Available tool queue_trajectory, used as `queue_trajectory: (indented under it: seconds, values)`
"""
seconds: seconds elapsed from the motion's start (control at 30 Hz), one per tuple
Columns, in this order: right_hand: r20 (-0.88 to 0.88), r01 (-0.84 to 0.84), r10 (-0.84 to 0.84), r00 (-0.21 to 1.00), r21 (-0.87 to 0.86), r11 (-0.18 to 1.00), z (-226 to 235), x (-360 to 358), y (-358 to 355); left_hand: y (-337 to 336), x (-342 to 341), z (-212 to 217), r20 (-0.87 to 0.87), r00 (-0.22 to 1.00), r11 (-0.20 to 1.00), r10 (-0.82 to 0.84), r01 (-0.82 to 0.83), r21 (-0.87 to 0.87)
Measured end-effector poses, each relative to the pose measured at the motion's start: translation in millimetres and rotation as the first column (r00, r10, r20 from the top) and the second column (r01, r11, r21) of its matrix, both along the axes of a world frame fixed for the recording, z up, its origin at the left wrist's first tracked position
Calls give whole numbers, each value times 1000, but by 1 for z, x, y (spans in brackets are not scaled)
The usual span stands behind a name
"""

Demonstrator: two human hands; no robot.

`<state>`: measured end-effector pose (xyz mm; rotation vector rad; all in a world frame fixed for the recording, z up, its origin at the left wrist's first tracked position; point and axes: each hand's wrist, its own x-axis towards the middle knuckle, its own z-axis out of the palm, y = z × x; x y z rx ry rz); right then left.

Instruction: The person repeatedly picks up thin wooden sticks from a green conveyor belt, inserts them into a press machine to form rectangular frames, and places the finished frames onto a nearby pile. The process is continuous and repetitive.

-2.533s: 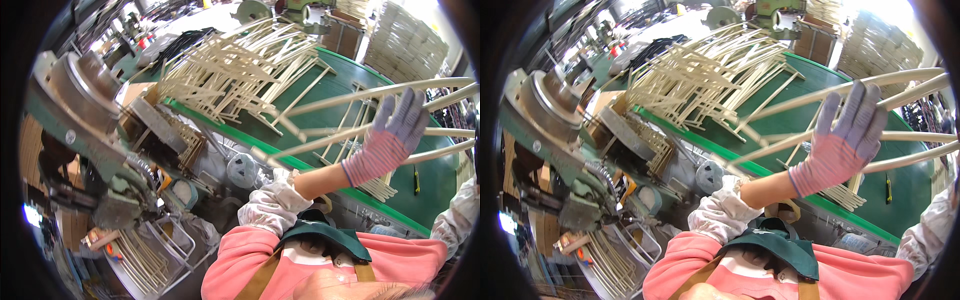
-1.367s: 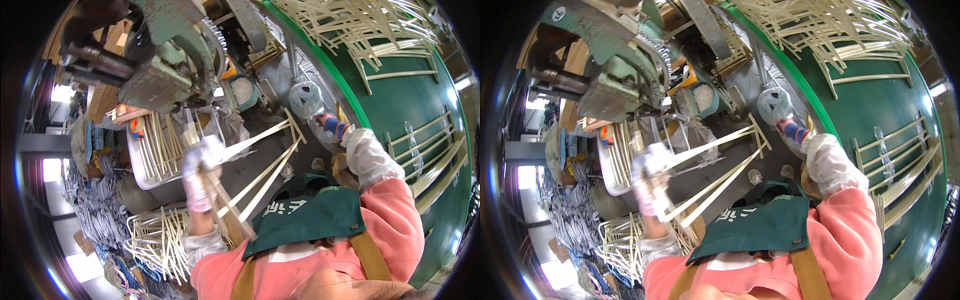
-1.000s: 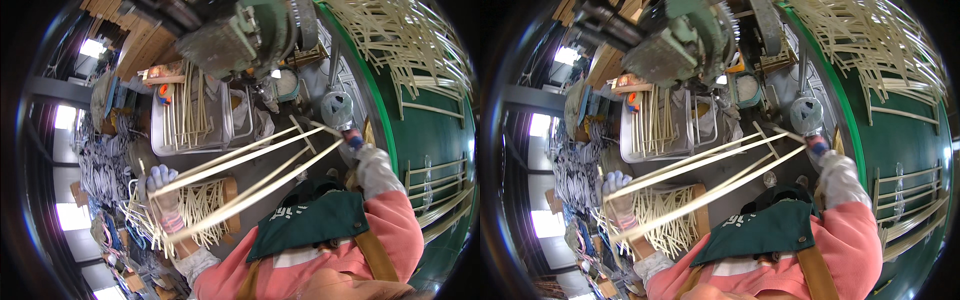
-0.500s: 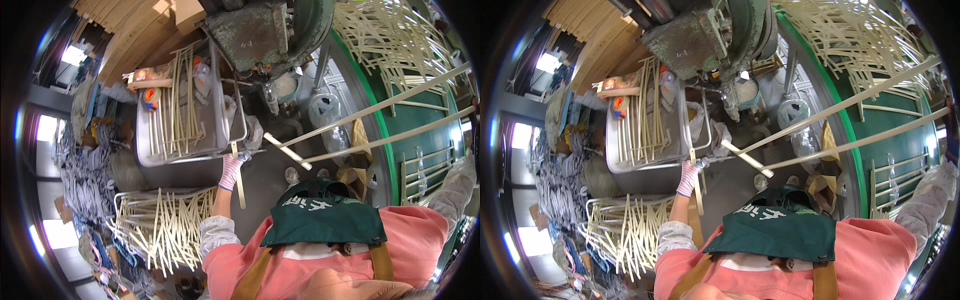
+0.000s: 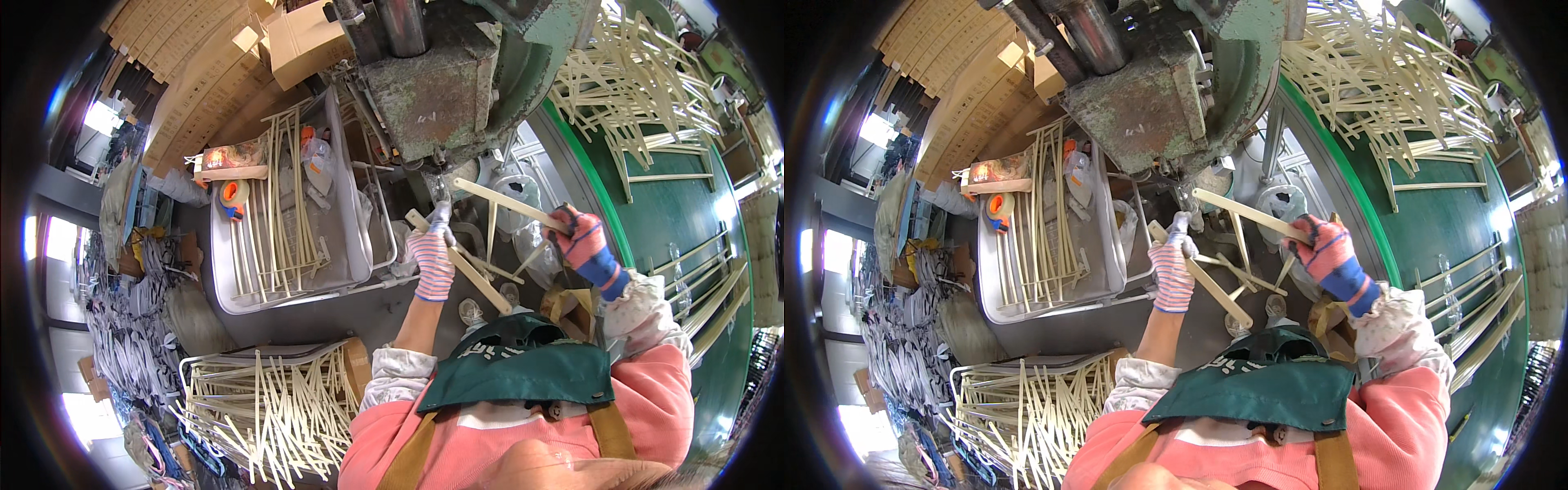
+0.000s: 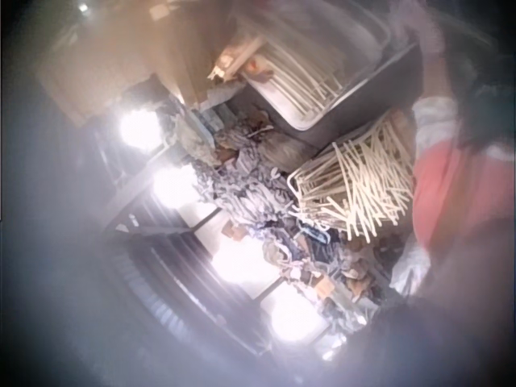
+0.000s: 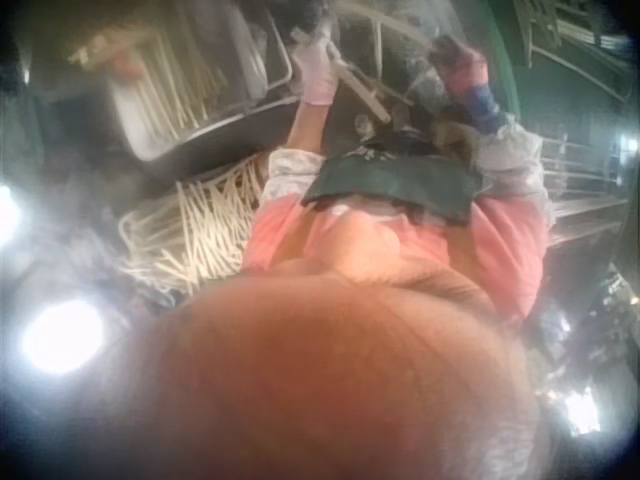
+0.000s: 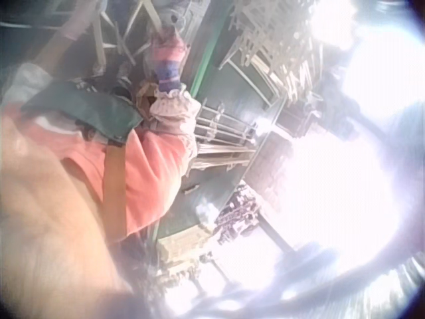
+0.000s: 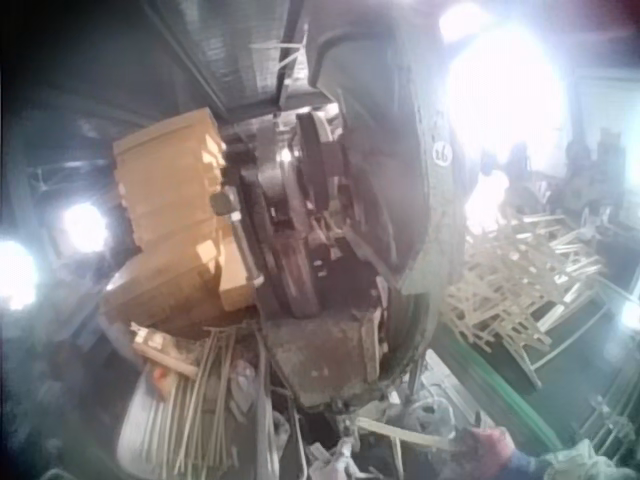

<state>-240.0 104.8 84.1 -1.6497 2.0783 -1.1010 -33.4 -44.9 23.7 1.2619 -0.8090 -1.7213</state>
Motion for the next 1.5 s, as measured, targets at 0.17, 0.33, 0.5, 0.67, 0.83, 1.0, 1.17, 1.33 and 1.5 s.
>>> queue_trajectory:
  seconds: [0.17,0.33,0.5,0.67,0.83,1.0,1.17,1.33,1.5]
  values:
    - [-22,2,-1,1000,19,1000,-8,17,-21,-9,-21,6,43,999,997,-13,16,-75]
    - [-31,-6,6,999,-3,1000,-33,24,-24,-25,-29,9,31,999,995,12,-9,-100]
    - [-56,-315,348,936,310,897,-21,1,-34,-37,-26,-2,71,995,982,-68,79,-174]
    - [25,-525,550,835,340,780,-37,-51,-127,-41,-24,-13,42,998,999,-41,41,-12]
    - [-366,-219,332,869,318,922,-129,-30,-231,-41,-22,-16,85,990,994,-112,112,-1]
    - [104,-372,357,928,254,893,-156,-40,-271,-32,-9,-13,163,975,983,-154,168,-78]
    - [314,-504,465,828,54,862,-156,6,-266,-7,5,-12,-171,977,980,-125,95,-173]
    - [382,-478,436,815,16,878,-153,20,-262,-3,1,-18,-48,956,891,-290,251,-379]
    - [523,-475,418,743,-28,879,-161,2,-251,-9,5,-20,2,983,937,-183,175,-301]
